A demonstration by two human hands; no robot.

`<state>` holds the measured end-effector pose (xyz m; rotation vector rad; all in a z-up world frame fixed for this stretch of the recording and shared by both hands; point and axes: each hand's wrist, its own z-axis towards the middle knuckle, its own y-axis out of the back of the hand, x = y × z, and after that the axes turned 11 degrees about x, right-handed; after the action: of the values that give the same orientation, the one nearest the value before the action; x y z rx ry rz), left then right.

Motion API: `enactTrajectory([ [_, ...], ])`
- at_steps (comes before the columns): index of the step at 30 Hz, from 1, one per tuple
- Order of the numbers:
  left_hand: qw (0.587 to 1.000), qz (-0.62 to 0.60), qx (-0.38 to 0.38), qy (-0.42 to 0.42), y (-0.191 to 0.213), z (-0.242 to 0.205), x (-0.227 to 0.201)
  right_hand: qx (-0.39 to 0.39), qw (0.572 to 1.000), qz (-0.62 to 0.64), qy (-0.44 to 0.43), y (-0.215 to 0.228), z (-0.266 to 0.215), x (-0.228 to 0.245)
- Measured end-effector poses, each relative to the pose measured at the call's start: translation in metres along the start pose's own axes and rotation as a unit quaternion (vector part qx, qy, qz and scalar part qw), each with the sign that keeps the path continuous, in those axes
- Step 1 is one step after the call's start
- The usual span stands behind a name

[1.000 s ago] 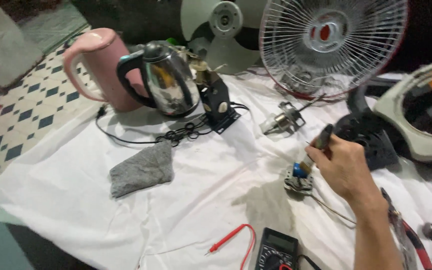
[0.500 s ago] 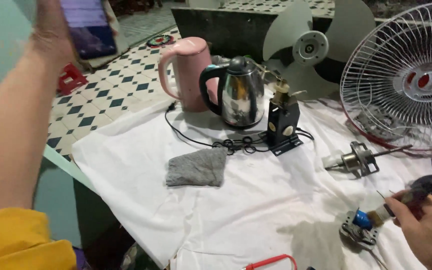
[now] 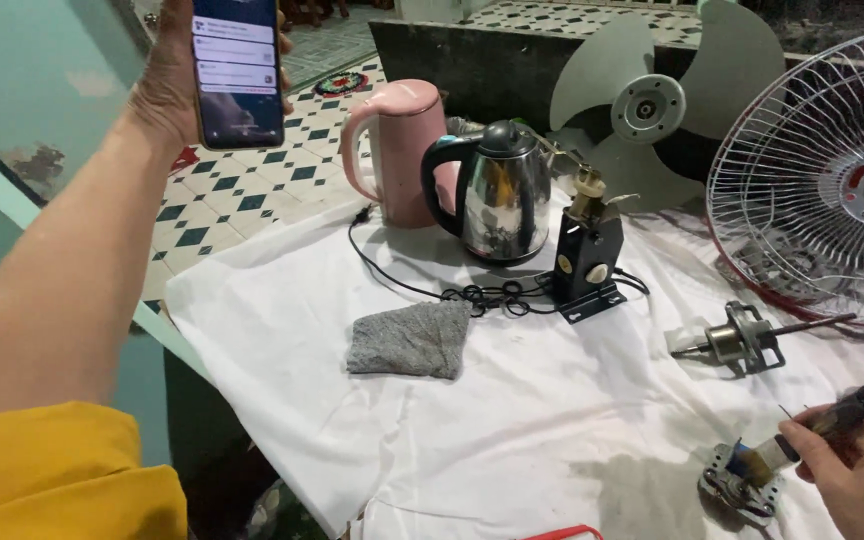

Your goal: Repairing an electrical component using a multimeter for diagnostics and a soldering iron for repair.

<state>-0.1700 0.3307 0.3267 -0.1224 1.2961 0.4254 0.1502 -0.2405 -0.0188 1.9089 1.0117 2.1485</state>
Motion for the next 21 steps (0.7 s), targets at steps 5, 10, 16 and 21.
enactTrajectory([
  [5,1.0,-0.006,0.008,0.006,-0.004,-0.006,-0.001,-0.021,0.999,-0.008,0.043,-0.005,0.025,-0.049],
  [10,1.0,-0.016,-0.001,0.011,-0.001,-0.007,0.004,-0.01,0.999,-0.026,0.036,-0.003,0.026,-0.05],
  [16,0.996,0.002,-0.077,0.035,0.038,-0.019,0.03,0.004,0.997,-0.039,0.067,0.006,0.014,-0.031],
  [21,0.971,-0.021,-0.218,0.098,0.118,-0.071,0.095,-0.009,0.947,-0.314,0.06,0.031,-0.022,0.027],
])
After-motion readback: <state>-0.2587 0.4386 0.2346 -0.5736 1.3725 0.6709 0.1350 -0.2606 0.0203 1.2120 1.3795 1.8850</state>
